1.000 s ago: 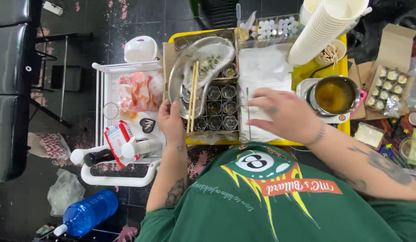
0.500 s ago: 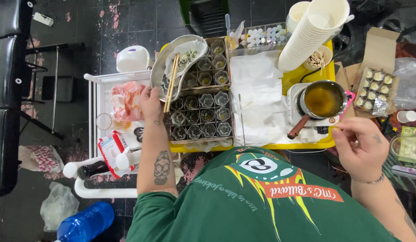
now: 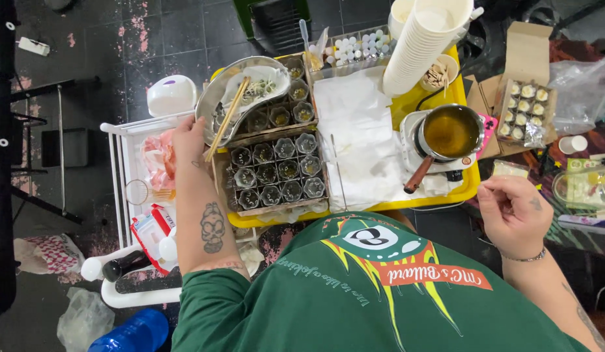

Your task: Dipping components into a melting pot and organizing candle-making supplies on a cart.

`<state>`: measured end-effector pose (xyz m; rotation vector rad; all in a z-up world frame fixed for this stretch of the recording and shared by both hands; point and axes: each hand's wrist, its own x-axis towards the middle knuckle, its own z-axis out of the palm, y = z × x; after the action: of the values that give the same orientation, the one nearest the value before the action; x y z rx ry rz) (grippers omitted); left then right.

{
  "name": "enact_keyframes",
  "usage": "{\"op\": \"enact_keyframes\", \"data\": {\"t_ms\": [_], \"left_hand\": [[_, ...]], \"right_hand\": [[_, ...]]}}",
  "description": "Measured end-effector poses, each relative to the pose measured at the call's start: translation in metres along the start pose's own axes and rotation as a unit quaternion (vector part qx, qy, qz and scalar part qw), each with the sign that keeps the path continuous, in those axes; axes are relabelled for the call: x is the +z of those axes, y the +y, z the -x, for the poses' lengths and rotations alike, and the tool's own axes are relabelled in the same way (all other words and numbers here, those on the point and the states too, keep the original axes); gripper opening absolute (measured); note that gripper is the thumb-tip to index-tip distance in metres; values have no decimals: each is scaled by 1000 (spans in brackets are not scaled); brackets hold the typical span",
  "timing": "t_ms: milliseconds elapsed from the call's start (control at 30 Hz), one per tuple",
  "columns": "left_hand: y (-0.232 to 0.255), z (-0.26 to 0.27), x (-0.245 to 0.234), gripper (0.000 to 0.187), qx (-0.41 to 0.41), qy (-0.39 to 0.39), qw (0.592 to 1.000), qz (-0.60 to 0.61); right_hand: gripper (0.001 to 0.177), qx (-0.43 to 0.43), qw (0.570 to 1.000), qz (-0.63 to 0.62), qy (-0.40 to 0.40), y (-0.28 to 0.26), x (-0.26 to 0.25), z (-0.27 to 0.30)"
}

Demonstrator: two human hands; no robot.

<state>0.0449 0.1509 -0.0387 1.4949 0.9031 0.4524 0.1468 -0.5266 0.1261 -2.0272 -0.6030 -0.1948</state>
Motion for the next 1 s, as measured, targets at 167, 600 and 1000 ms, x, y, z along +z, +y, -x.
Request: {"op": "enact_keyframes", "data": {"t_ms": [167, 600, 1000], "left_hand": [[30, 16, 6, 28, 5, 2, 993, -121], [134, 173, 95, 28, 345, 209, 877, -259], [71, 267, 294, 44, -121, -434, 892, -48]], "right_hand": [[11, -7, 1000, 17, 22, 7, -2, 13], [10, 72, 996, -12, 57, 16, 14, 38], [14, 123, 991, -34, 31, 18, 9, 61]]}}
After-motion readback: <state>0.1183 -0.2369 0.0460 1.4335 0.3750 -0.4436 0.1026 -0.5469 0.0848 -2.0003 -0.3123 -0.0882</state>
